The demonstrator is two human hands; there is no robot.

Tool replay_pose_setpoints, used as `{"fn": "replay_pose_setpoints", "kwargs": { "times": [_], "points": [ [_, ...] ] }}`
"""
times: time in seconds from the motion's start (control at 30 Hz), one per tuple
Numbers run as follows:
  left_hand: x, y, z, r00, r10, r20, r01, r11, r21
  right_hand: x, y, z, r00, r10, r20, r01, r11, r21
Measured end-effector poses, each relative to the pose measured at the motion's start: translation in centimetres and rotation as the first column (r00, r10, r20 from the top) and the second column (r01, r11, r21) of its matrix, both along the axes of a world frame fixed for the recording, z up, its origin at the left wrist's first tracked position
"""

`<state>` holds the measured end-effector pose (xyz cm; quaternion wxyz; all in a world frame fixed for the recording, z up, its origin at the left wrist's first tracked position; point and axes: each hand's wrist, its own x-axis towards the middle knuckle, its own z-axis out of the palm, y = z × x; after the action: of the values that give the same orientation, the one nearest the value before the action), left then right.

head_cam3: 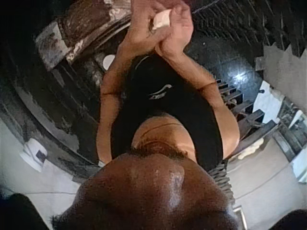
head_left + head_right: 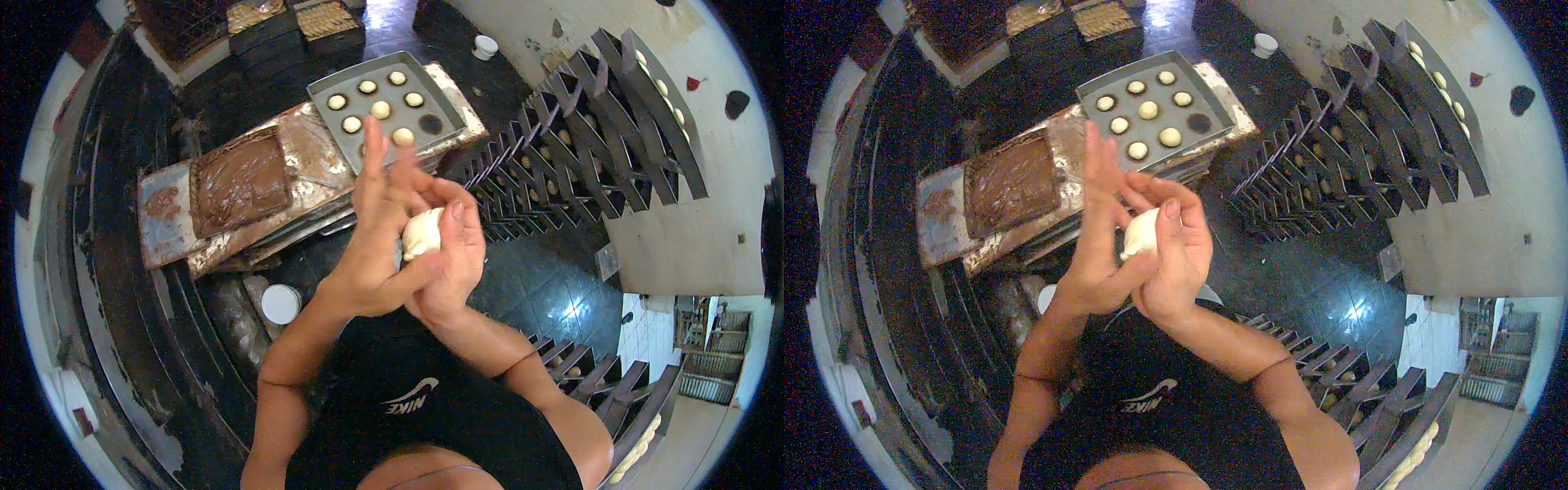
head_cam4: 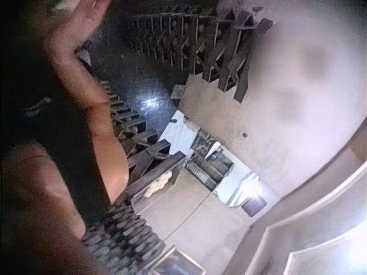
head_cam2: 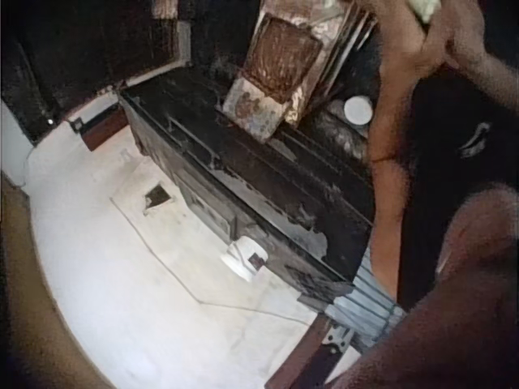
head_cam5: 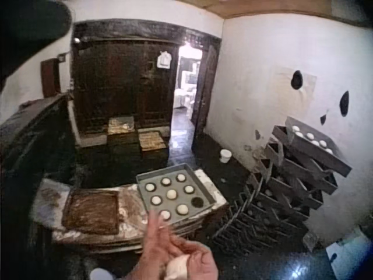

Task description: The person prepares bread rolls by placing chocolate-like filling into pieces of dough, rolling them into balls by hand, and placing them onto metal baking trays.

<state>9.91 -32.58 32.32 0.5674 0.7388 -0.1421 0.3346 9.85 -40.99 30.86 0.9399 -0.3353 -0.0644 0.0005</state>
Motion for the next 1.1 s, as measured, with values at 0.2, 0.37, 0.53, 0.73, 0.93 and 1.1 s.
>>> {"fn": "replay_pose_setpoints", "kwargs": {
  "times": [0.2, 0.37, 0.53, 0.73, 0.93, 1.1],
  "points": [
    [3.1, -3.8, -2.4, 0.909, -0.392, -0.14, 0.333, 0.887, -0.321, 5.4, -6.9, -2.1, 0.826, -0.277, 0.491, 0.402, 0.9, -0.168],
    [9.0, -9.3, -3.6, 0.956, -0.292, 0.014, 0.286, 0.944, 0.162, 9.5, -14.3, -2.7, 0.998, 0.038, 0.05, -0.037, 0.999, -0.023],
    [16.5, -16.8, -5.3, 0.533, -0.755, -0.382, 0.548, 0.652, -0.524, 14.6, -21.4, -7.4, 0.987, 0.069, 0.148, -0.087, 0.989, 0.116],
    [21.5, -20.7, -10.9, 0.35, -0.898, -0.265, 0.364, 0.391, -0.845, 20.6, -26.5, -10.4, 0.995, 0.096, -0.035, -0.092, 0.989, 0.114],
    [24.9, -22.2, -21.1, 0.314, -0.902, -0.297, -0.036, 0.301, -0.953, 26.1, -26.9, -18.5, 0.955, 0.228, -0.192, -0.239, 0.97, -0.037],
    [22.5, -19.3, -32.5, 0.083, -0.425, -0.902, -0.493, 0.768, -0.408, 27.0, -25.3, -34.4, 0.71, 0.038, -0.703, -0.346, 0.889, -0.301]
  ]
}}
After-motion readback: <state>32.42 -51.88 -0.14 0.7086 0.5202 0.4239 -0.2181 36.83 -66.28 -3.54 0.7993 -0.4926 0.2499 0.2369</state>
